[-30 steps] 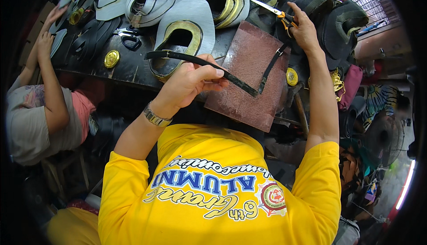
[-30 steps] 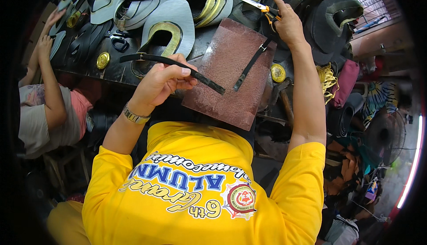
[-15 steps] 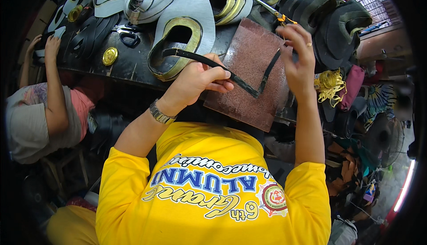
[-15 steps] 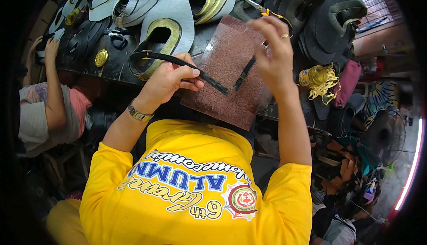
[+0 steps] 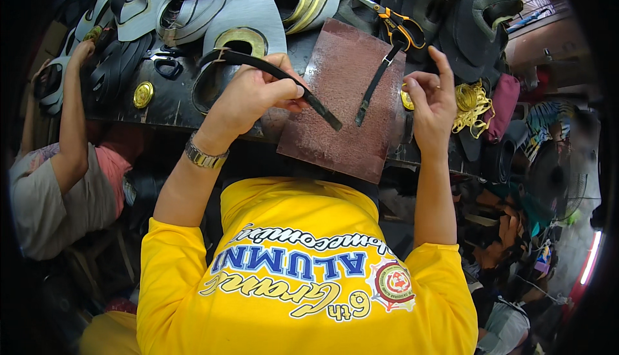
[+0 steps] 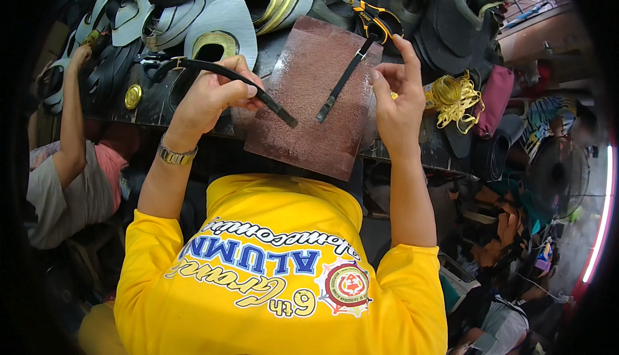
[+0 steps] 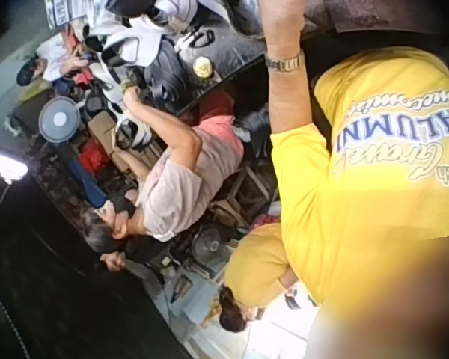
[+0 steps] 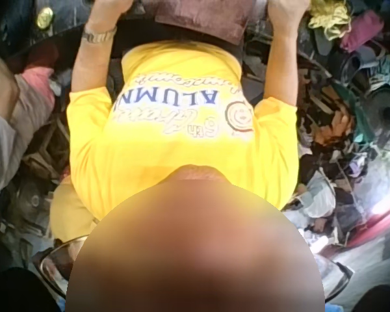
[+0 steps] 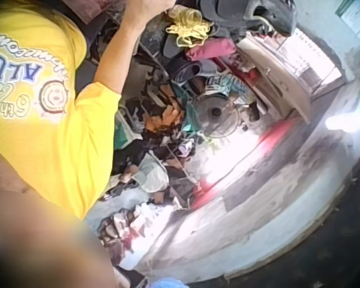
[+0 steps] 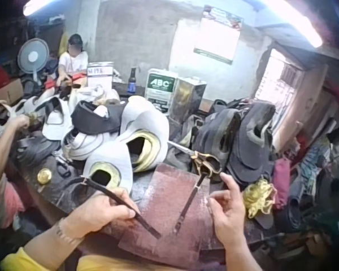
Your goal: The person retrieves a strap from a pouch, attaches a metal buckle, and applies adhesive from a jar to the strap ends. They then cut the strap with scissors and place it into a shoe sole.
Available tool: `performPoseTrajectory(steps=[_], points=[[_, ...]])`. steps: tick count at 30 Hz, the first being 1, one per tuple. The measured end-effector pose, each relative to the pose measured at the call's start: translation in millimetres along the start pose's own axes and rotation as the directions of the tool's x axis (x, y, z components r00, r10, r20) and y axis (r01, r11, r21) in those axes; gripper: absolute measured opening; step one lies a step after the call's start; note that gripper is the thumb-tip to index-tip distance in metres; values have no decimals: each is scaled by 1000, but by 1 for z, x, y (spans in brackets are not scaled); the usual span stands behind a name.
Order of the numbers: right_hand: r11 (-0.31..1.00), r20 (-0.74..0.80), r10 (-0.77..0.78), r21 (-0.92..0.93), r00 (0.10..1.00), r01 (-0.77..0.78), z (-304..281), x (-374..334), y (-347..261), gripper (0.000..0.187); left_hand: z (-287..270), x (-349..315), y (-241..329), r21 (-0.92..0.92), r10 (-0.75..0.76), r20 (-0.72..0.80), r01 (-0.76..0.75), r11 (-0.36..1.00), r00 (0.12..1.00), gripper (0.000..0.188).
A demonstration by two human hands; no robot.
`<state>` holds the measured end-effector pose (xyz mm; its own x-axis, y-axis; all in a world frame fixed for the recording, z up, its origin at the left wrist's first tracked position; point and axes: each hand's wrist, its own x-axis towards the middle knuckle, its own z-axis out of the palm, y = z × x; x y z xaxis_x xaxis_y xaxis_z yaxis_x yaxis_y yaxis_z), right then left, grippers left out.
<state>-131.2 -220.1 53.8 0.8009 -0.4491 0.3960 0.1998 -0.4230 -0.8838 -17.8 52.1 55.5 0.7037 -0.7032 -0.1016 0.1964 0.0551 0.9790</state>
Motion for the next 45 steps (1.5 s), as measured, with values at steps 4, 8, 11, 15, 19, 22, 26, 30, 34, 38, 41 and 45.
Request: performPoseTrajectory(steps=[4,8,11,15,19,22,26,30,34,38,41,45], points=[[985,56,168,-37,984,-166,4,3,28,59,6,13,2,113,-120,55,113,987,991,17],[941,0,115,-321,993,-109,13,20,43,69,16,27,-2,97,-159,78,151,984,984,21],[889,-40,-18,-458,999,-2,22,37,55,77,21,41,-6,88,-219,69,212,973,973,21],[959,-3,21,-282,1000,-21,29,52,64,76,24,61,-9,109,-256,61,248,963,965,22],[989,121,19,143,992,-37,23,57,47,77,24,74,-11,126,-172,71,163,979,982,28],[943,300,-75,330,951,-29,21,61,25,73,26,78,-11,156,-176,156,151,976,972,26],[926,302,-141,377,943,17,32,69,10,71,34,80,-15,134,-122,181,98,986,976,20],[950,215,-204,277,955,141,44,77,14,70,38,76,-17,149,-143,162,119,982,976,23],[958,188,-245,196,951,208,46,78,21,69,40,71,-16,169,-131,112,111,979,985,26],[948,176,-229,262,957,179,48,78,22,69,42,68,-15,209,-120,83,100,973,989,26],[946,141,-238,258,961,196,53,76,18,70,42,70,-17,245,-141,96,114,963,985,27],[961,129,-213,207,969,183,44,64,10,73,37,70,-20,264,-141,70,118,957,988,28]])
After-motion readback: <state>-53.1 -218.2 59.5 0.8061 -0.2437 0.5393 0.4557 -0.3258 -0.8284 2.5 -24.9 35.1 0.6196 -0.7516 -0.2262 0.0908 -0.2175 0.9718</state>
